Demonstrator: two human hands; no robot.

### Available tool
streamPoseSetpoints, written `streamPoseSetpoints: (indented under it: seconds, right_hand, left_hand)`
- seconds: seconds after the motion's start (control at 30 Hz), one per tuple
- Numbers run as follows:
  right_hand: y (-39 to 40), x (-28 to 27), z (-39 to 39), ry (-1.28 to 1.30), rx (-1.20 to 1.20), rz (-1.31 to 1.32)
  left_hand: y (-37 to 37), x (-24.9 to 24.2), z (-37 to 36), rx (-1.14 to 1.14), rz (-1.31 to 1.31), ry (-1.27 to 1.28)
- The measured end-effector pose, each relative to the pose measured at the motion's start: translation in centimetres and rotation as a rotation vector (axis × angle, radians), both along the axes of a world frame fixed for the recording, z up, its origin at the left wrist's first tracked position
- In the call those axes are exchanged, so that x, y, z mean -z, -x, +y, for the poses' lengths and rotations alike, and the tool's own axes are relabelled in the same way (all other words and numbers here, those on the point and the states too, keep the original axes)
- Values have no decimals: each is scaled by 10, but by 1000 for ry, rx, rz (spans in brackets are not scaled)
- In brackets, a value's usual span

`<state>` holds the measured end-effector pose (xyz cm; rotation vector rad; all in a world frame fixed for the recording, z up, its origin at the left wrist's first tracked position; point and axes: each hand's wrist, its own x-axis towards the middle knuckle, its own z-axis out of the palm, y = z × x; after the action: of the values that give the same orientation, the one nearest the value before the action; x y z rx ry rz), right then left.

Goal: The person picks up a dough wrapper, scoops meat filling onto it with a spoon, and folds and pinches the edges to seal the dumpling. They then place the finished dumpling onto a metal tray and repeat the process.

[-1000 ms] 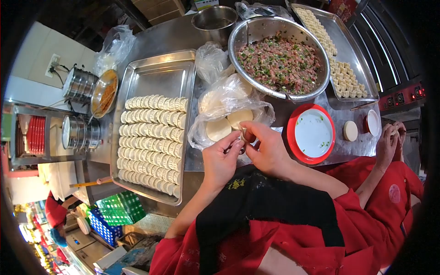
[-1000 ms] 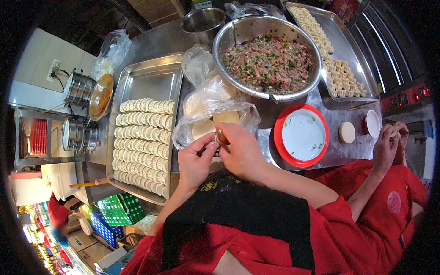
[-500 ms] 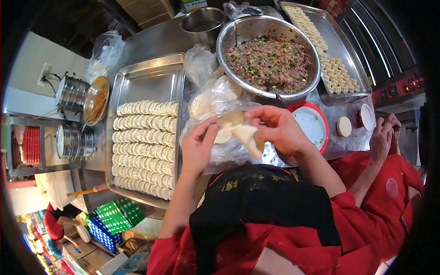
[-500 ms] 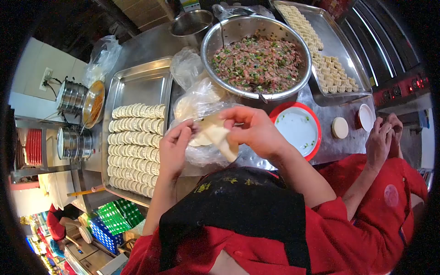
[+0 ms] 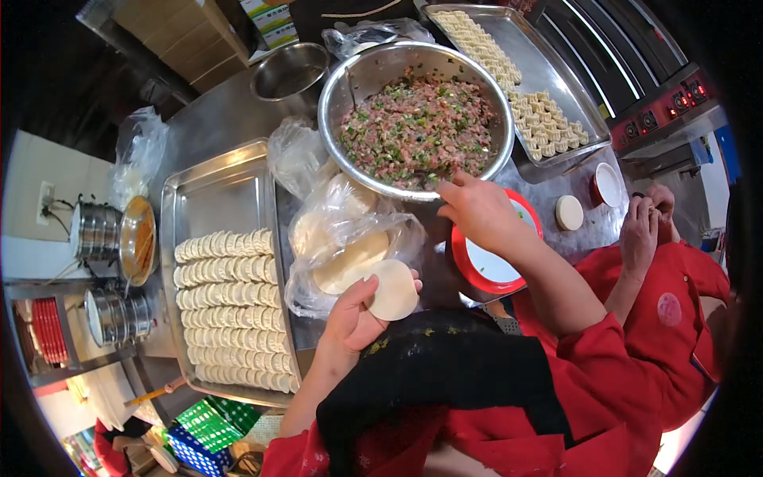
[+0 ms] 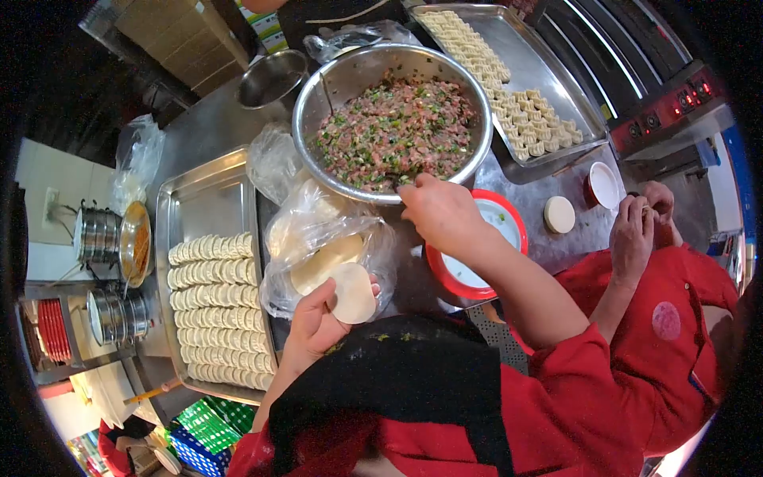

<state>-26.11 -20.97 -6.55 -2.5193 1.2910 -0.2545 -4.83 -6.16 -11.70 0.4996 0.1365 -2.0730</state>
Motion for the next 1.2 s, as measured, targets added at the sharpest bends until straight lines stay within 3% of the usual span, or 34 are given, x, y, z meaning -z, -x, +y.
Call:
streamPoseSetpoints:
  seconds: [0.13, 0.3, 0.4, 0.47, 0.57, 0.67, 0.9, 1.2]
  right_hand:
    - [7, 11, -30, 99, 46, 106]
    - [-2, 15, -52, -6, -32, 148]
    - [-3, -1, -50, 9, 16, 83]
    - [-6, 2, -51, 64, 0, -120]
    - [-11, 24, -51, 109, -80, -73]
    - [-7, 15, -45, -86, -129, -76]
    - [8, 2, -45, -123, 76, -158]
    - [-14, 25, -35, -314, 137, -391]
  left_hand:
    - [3, -4, -14, -91, -113, -92]
    - [8, -3, -35, -137, -347, -190]
    - [10, -7, -49, -64, -393, -218]
    - [11, -9, -57, -134, -372, -149]
    - [13, -6, -71, -93, -511, -132]
    - [10, -2, -77, -49, -517, -130]
    - [11, -1, -88, -34, -491, -179]
    - [8, 1, -106, -46, -493, -162]
